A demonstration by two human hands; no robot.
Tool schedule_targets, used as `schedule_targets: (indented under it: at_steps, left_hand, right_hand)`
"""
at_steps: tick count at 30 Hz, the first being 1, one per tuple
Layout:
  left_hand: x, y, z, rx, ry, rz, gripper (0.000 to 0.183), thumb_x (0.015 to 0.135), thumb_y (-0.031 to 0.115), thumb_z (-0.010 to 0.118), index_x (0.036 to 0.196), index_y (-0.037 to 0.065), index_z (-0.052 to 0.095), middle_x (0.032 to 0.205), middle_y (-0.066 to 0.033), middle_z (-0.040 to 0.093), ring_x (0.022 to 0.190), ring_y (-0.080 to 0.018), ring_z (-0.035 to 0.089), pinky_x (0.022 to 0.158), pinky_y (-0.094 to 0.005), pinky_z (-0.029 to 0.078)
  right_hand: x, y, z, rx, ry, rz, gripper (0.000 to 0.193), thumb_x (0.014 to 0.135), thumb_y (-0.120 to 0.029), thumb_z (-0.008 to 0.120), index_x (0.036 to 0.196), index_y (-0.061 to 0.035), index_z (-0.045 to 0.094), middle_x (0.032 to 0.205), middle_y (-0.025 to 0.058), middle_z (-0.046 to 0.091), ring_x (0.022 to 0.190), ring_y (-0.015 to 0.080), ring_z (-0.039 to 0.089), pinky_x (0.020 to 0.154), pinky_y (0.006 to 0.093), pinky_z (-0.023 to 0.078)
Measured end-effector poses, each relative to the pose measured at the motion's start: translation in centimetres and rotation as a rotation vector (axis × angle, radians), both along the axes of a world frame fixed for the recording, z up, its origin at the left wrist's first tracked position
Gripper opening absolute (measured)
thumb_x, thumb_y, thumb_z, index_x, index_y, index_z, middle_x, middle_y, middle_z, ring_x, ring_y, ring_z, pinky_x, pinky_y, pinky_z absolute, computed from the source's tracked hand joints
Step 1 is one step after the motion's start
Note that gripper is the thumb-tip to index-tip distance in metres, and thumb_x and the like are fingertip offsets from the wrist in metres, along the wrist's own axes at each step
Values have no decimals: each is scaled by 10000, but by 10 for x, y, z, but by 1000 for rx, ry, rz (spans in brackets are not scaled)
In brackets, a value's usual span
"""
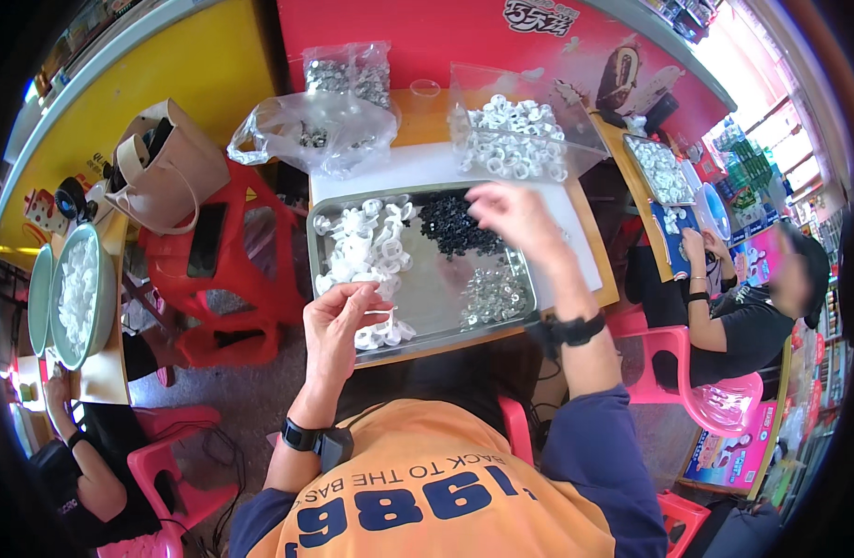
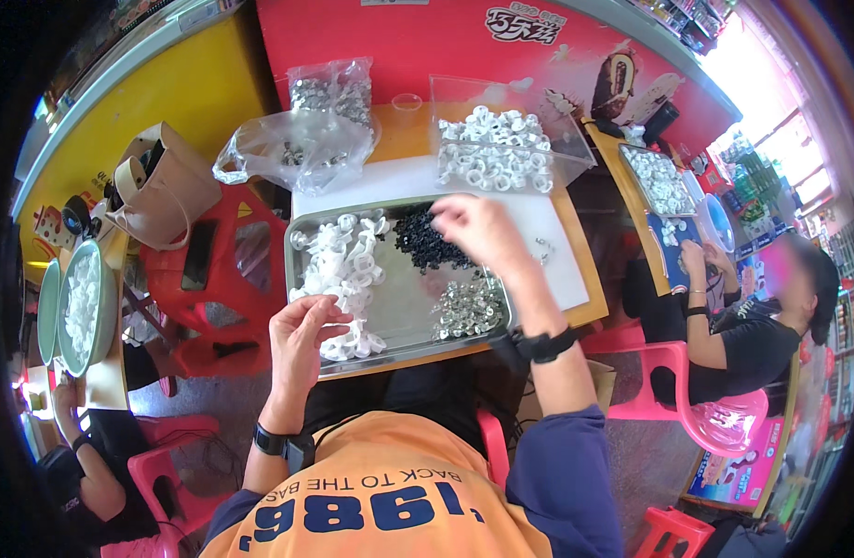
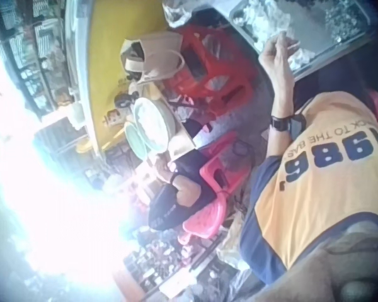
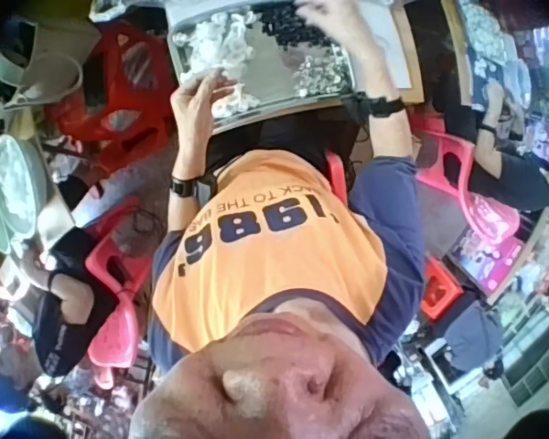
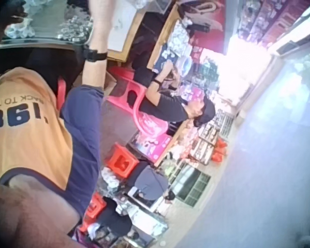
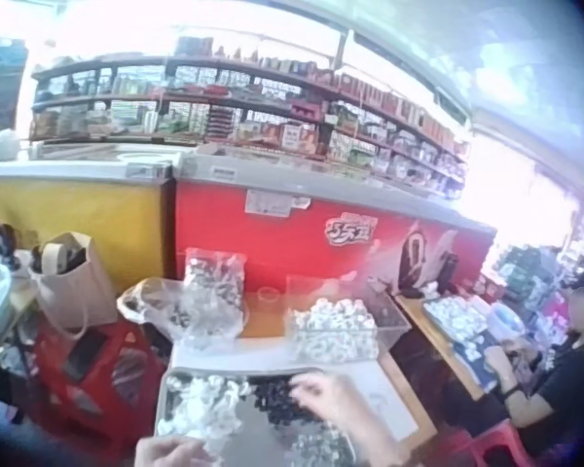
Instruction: Manually assemble small eyelets or studs onto circular plastic components.
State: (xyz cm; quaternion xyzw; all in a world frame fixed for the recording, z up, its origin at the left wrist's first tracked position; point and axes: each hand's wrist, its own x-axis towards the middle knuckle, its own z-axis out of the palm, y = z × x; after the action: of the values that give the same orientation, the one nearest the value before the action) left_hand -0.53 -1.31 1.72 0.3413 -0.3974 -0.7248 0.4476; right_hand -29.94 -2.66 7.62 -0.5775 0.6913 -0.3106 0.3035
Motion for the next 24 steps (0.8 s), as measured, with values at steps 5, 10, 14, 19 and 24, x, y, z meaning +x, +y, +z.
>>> schedule_targets:
  at_steps: [5, 10, 14, 19, 24]
  left_hand:
    - [0, -2, 0, 33, 79, 54, 198, 935, 97, 607, 1066, -49, 634, 838, -87, 661, 784, -201, 691, 689, -292, 584]
    - [4, -2, -4, 35, 81, 61, 194, 934, 87, 602, 1070, -48, 633, 841, -88, 663, 782, -200, 692, 694, -298, 588]
    - [5, -3, -4, 53, 78, 42, 168, 920, 47, 605, 1059, -39, 639, 876, -121, 681, 783, -213, 698, 691, -298, 594]
    - [-9, -1, 14, -534, -432, -92, 320, 814, 3, 711, 1129, -11, 655, 1079, -111, 680, 980, -173, 659, 823, -285, 540]
    - [-14, 0, 26, -807, -556, -344, 321, 805, 18, 724, 1123, 24, 683, 1111, -122, 675, 992, -162, 649, 856, -291, 532]
  right_hand:
    - [56, -1, -75, -206, 293, 317, 256, 806, -163, 704, 1010, -15, 662, 912, 148, 626, 794, 270, 643, 737, 354, 519]
    - [72, -10, -107, -212, 385, 249, 262, 804, -196, 695, 975, -1, 654, 904, 168, 621, 832, 341, 626, 778, 384, 504]
    - [68, -1, -87, -71, 349, 252, 247, 821, -173, 682, 995, 2, 658, 875, 150, 641, 806, 287, 645, 768, 356, 508]
    - [67, 32, -53, 230, -260, 158, 243, 855, -149, 679, 1035, 14, 667, 908, 96, 691, 813, 164, 656, 771, 294, 511]
    - [73, 69, -60, 321, -1049, 189, 204, 914, -155, 654, 1044, 0, 678, 895, 47, 680, 774, 93, 618, 730, 231, 509]
